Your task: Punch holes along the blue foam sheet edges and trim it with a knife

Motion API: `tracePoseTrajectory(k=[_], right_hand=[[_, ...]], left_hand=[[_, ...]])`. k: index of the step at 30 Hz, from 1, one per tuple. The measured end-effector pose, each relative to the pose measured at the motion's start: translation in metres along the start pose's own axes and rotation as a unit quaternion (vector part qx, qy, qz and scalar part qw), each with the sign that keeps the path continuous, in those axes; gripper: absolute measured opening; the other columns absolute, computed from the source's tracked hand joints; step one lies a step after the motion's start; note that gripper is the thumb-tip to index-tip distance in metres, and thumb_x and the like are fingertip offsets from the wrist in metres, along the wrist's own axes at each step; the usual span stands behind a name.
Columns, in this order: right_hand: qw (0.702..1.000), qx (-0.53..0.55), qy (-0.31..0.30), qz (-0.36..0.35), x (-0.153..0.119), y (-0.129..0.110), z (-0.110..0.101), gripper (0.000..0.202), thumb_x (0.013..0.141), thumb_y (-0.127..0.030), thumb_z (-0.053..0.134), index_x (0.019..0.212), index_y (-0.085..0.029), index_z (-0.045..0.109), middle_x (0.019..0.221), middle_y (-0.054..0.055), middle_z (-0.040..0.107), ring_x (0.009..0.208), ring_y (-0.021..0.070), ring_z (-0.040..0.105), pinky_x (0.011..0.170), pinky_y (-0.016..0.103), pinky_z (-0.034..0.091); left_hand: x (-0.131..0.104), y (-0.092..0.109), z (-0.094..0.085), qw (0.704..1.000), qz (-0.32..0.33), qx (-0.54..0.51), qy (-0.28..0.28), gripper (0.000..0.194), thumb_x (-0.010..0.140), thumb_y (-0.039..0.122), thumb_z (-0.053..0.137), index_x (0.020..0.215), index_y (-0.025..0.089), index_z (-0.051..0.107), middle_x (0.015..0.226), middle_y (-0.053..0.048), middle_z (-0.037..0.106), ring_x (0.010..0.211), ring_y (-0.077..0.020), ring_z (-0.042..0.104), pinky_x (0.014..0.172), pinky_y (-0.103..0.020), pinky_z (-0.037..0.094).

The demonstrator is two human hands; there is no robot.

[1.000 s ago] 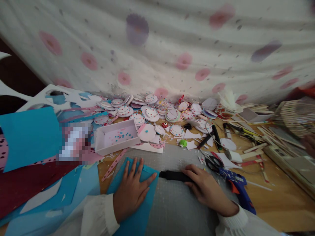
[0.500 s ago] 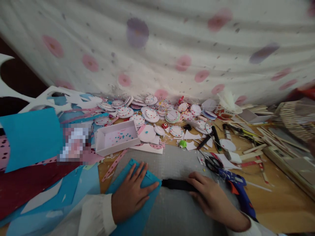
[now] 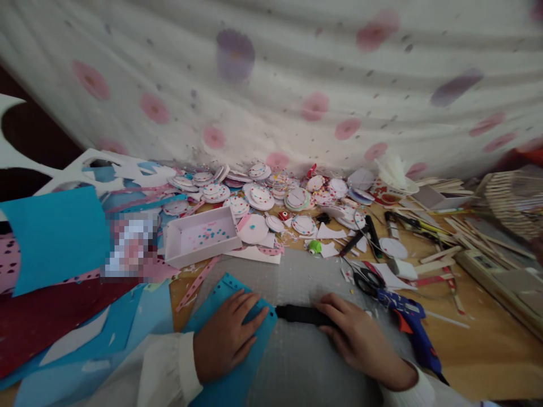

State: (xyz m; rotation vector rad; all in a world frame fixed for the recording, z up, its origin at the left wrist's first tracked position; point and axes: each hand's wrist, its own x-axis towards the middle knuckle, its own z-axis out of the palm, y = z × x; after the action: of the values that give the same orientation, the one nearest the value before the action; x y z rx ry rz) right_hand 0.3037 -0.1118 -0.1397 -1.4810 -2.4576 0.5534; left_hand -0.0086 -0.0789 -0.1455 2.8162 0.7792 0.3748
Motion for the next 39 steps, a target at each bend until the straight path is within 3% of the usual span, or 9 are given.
tracePoseTrajectory(k=[16, 31, 39], right_hand=[[1.0, 0.005, 0.005, 0.003, -0.0031, 0.0005, 0.0005, 0.025, 0.092, -0.02, 0.044, 0.114, -0.019, 0.057, 0.107, 0.012, 0.061, 0.09, 0.0232, 0.063, 0.075, 0.036, 0.052], [0.999, 0.029, 0.008, -0.013, 0.0031, 0.0021, -0.0062, 0.027, 0.09, -0.018, 0.047, 0.114, -0.021, 0.058, 0.108, 0.011, 0.062, 0.094, 0.0229, 0.063, 0.08, 0.035, 0.052], [1.0, 0.024, 0.002, -0.003, -0.0008, 0.0002, -0.0041, 0.026, 0.091, -0.019, 0.046, 0.113, -0.02, 0.057, 0.106, 0.011, 0.061, 0.09, 0.0234, 0.063, 0.076, 0.036, 0.052]], left_hand=[[-0.0004, -0.006, -0.0001, 0.999, 0.017, -0.023, -0.035, 0.053, 0.09, 0.017, 0.046, 0.142, 0.015, 0.039, 0.138, -0.016, 0.05, 0.13, -0.0299, 0.042, 0.107, -0.054, 0.038], [-0.0059, -0.0006, 0.0089, 0.998, -0.04, -0.038, 0.004, 0.055, 0.086, 0.014, 0.046, 0.141, 0.016, 0.04, 0.141, -0.013, 0.046, 0.133, -0.029, 0.036, 0.107, -0.051, 0.039], [-0.0055, -0.0014, 0.0094, 0.999, -0.026, -0.032, 0.004, 0.054, 0.087, 0.014, 0.046, 0.141, 0.016, 0.041, 0.141, -0.012, 0.047, 0.133, -0.0297, 0.036, 0.107, -0.053, 0.037]])
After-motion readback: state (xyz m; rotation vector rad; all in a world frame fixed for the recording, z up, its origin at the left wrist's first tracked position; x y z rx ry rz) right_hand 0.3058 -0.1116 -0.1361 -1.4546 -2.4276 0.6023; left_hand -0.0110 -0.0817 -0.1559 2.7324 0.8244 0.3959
